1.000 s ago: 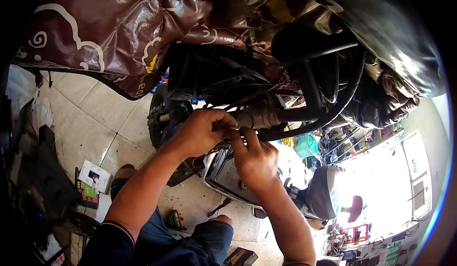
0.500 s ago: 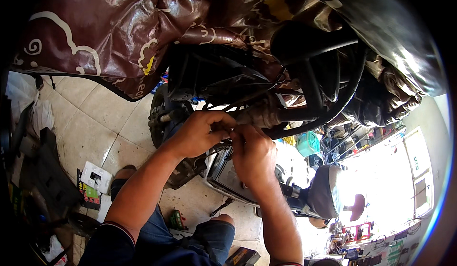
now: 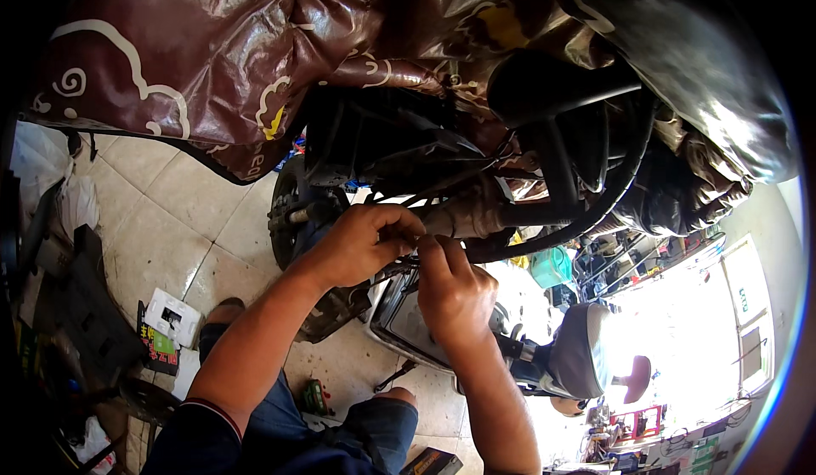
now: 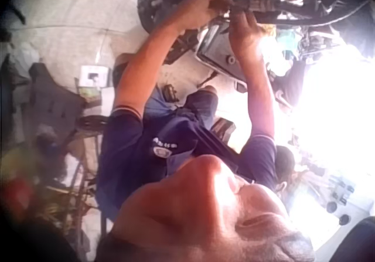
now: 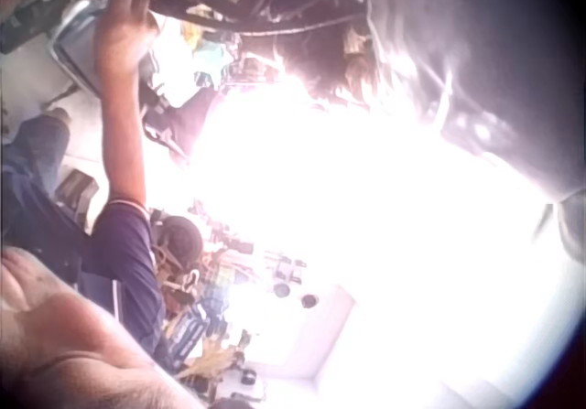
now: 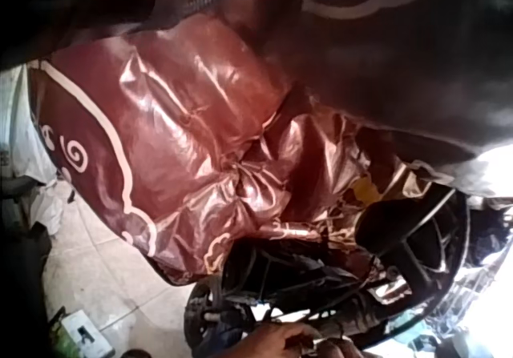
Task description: The person repairs the wiring of a scooter in a workshop. They strip the ends of wires, twist them together, and wrap the connections with electrical tape. The person also handles a black plastic cover, attempting to fit it onto the scooter's frame.
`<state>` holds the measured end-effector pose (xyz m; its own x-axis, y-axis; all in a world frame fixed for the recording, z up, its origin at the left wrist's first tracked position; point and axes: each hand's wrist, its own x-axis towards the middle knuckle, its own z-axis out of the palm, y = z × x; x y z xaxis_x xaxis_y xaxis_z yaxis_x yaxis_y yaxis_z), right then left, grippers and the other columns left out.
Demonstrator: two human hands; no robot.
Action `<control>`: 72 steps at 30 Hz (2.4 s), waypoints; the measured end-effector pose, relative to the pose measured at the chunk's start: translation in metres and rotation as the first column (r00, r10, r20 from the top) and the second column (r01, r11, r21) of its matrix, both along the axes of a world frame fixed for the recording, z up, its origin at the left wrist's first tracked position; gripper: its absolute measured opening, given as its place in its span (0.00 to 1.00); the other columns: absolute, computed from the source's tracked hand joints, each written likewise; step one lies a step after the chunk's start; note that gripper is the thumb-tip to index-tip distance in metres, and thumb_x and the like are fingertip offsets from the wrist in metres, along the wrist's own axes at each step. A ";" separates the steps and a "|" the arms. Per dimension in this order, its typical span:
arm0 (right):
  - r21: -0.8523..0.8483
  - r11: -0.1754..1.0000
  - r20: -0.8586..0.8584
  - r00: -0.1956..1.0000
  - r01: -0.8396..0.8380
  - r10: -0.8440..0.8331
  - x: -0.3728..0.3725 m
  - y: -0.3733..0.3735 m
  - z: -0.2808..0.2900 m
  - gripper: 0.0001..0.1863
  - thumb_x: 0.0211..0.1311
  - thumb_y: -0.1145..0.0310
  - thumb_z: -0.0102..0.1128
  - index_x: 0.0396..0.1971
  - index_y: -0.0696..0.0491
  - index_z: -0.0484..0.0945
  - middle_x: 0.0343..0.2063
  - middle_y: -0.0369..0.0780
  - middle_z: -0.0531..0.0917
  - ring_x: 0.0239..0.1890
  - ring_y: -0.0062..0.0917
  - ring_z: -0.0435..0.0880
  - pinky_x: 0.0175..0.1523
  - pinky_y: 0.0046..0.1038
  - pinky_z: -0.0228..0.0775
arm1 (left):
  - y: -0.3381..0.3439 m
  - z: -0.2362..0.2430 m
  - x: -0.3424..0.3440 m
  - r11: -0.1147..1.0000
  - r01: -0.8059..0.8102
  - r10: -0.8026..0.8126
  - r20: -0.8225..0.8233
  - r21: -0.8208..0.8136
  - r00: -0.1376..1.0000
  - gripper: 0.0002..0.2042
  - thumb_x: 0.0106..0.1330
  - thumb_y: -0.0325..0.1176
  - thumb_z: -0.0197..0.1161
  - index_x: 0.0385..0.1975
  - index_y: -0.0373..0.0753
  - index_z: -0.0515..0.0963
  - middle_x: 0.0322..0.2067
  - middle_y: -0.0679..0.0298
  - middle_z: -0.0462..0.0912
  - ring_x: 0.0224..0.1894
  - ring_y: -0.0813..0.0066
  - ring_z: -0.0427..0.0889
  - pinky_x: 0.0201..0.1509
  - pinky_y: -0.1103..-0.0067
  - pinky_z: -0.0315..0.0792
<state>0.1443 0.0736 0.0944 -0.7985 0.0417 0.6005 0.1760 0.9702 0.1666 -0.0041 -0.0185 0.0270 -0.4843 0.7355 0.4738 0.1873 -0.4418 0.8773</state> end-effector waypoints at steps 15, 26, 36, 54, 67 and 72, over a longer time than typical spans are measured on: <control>-0.353 0.923 0.080 0.988 0.150 -0.131 -0.011 -0.016 -0.001 0.08 0.66 0.69 0.61 0.40 0.57 0.77 0.36 0.52 0.84 0.32 0.53 0.85 0.38 0.52 0.76 | 0.002 -0.002 0.004 0.998 -0.044 0.042 0.039 0.041 0.998 0.12 0.62 0.17 0.66 0.45 0.31 0.83 0.36 0.57 0.89 0.40 0.73 0.88 0.48 0.77 0.81; 0.181 0.983 -0.029 0.999 0.042 -0.038 0.003 -0.004 0.003 0.14 0.57 0.78 0.67 0.43 0.50 0.80 0.41 0.38 0.84 0.21 0.33 0.84 0.23 0.33 0.74 | 0.001 0.001 0.002 1.000 0.010 -0.011 0.083 0.021 0.997 0.10 0.63 0.19 0.68 0.44 0.32 0.83 0.36 0.58 0.89 0.40 0.73 0.88 0.48 0.76 0.81; 0.397 0.909 0.189 0.981 -0.125 0.052 0.005 0.006 0.018 0.20 0.51 0.70 0.61 0.47 0.49 0.84 0.42 0.39 0.81 0.20 0.22 0.82 0.23 0.25 0.73 | 0.003 -0.002 0.002 0.999 -0.013 0.011 0.062 0.034 0.998 0.11 0.62 0.19 0.68 0.44 0.32 0.83 0.38 0.58 0.89 0.42 0.73 0.88 0.49 0.76 0.81; -0.205 0.942 -0.012 0.962 0.264 -0.272 -0.013 -0.031 -0.008 0.06 0.65 0.72 0.60 0.36 0.59 0.78 0.40 0.51 0.82 0.33 0.51 0.85 0.36 0.48 0.76 | 0.002 -0.002 0.005 0.999 -0.041 0.040 0.039 0.012 0.998 0.12 0.63 0.18 0.65 0.46 0.32 0.83 0.36 0.61 0.88 0.41 0.77 0.86 0.48 0.78 0.80; 0.479 0.865 0.273 0.962 -0.151 0.017 0.005 -0.005 0.038 0.21 0.52 0.67 0.61 0.47 0.53 0.84 0.37 0.37 0.79 0.24 0.22 0.82 0.27 0.25 0.74 | 0.002 0.002 0.000 1.000 -0.015 0.015 -0.007 0.008 1.000 0.13 0.60 0.16 0.65 0.44 0.35 0.84 0.38 0.63 0.88 0.42 0.78 0.86 0.48 0.78 0.79; 0.482 0.845 0.407 0.913 -0.231 0.018 0.001 0.000 0.039 0.22 0.52 0.67 0.60 0.49 0.56 0.83 0.37 0.38 0.78 0.25 0.23 0.83 0.28 0.27 0.75 | 0.000 0.001 -0.001 1.000 -0.025 0.025 -0.022 -0.010 0.999 0.16 0.59 0.14 0.64 0.47 0.35 0.84 0.40 0.64 0.89 0.42 0.77 0.86 0.49 0.80 0.79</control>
<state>0.1449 0.0739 0.1332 -0.9405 -0.2995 0.1606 -0.1196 0.7340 0.6685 -0.0047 -0.0189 0.0279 -0.4926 0.7279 0.4770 0.2173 -0.4279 0.8773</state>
